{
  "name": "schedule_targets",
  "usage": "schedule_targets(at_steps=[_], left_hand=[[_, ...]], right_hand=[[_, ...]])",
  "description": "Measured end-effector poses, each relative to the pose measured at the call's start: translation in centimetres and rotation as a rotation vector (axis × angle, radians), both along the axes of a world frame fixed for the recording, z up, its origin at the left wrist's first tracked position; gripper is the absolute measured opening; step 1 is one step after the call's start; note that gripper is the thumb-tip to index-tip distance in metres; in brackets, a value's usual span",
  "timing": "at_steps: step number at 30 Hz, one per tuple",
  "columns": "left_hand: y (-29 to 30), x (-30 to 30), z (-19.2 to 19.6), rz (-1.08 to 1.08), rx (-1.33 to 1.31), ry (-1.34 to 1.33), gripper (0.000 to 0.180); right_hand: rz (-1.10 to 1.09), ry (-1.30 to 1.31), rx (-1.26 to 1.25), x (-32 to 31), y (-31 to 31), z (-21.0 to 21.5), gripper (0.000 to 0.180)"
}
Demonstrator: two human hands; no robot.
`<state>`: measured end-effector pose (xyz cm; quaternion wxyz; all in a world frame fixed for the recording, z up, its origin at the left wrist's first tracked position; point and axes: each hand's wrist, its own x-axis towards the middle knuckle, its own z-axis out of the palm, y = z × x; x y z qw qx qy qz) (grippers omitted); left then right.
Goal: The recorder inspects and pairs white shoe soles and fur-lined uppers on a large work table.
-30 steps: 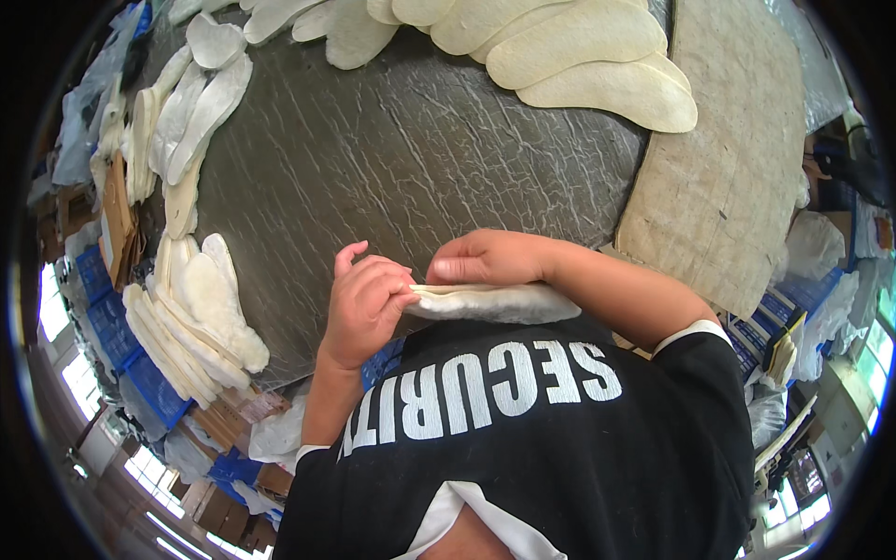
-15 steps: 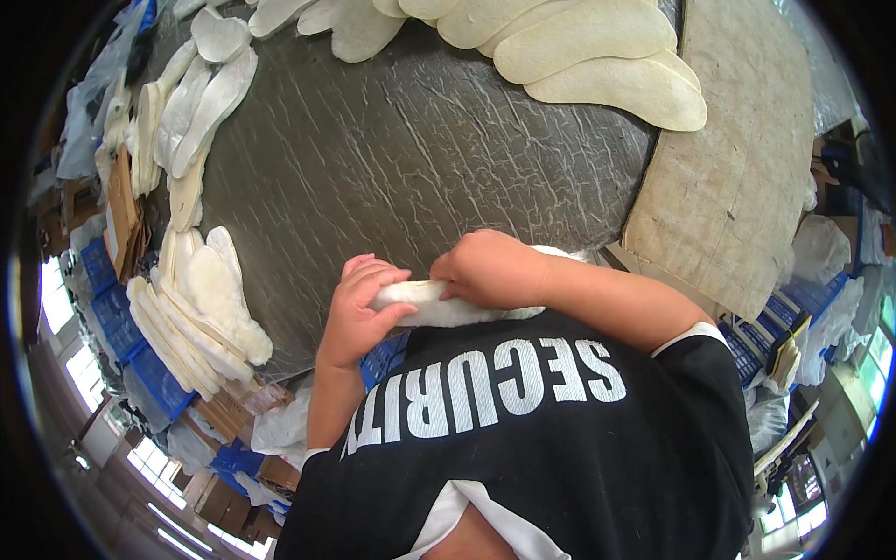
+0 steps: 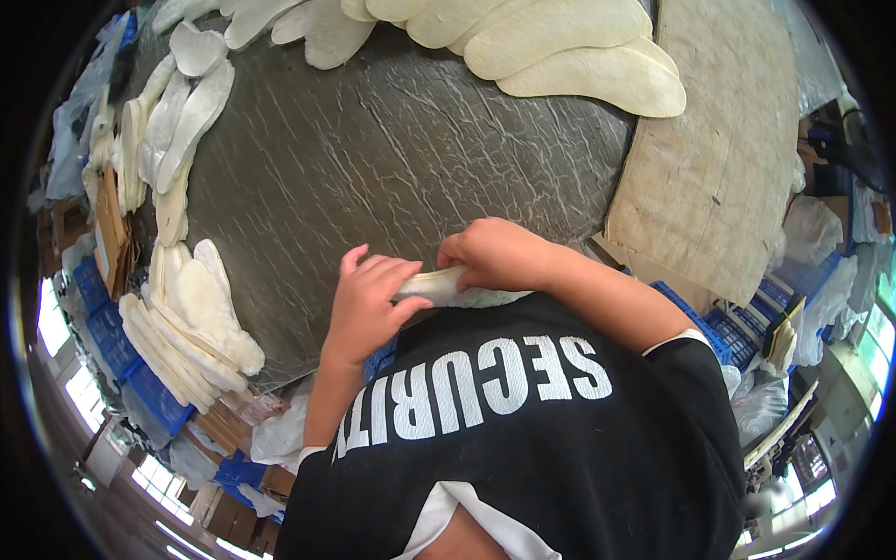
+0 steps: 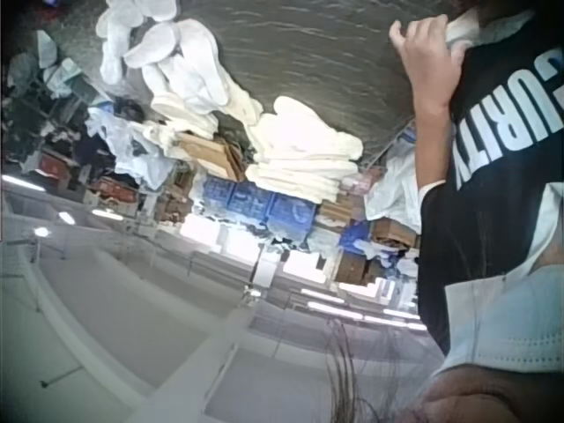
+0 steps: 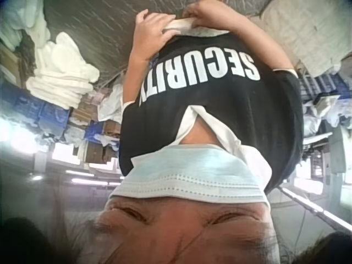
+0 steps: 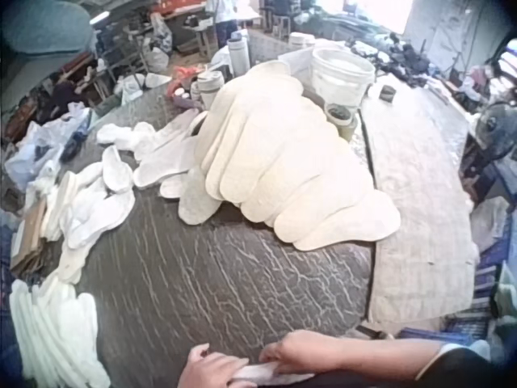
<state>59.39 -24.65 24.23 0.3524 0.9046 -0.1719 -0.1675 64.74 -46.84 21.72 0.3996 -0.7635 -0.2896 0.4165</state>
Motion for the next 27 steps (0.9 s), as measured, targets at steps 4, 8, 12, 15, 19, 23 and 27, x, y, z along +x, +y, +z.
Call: schedule_targets(at_steps=[4,8,12,15,19,23,27], left_hand=[[-1.3,0.2,-1.0,-0.111,0.009,-0.036,0.024],[-1.3,-0.1,-1.6,-0.049,-0.120,0.033,0.012],[-0.1,-0.5,-1.5,0.066,-0.134,0.057,0.014],[-0.4,-0.2,-0.9,0.059,-0.131,0.008,0.018],[-1.7,0.0,-0.8,0.034,-0.123,-0.037,0.019],[-0.7,-0.4,-1.8,0.186,-0.279,0.133,0.014],[0.5,-0.7,-2.4,0.406,-0.525,0.325,0.010]], right_hand=[[-0.035,0.003,0.009,-0.1,0.2,0.0,0.033],[-0.087,0.068,0.083,0.0,-0.5,0.0,0.037],[-0.033,0.084,-0.170,1.4,-2.0,0.9,0.037],[-0.067,0.067,-0.100,1.0,-2.5,0.6,0.033],[-0.085,-0.010,-0.030,0.5,-1.8,0.6,0.027],[-0.168,0.256,0.133,0.9,-2.6,0.3,0.052],[-0.262,0.847,0.640,0.8,-5.0,-2.5,0.100]])
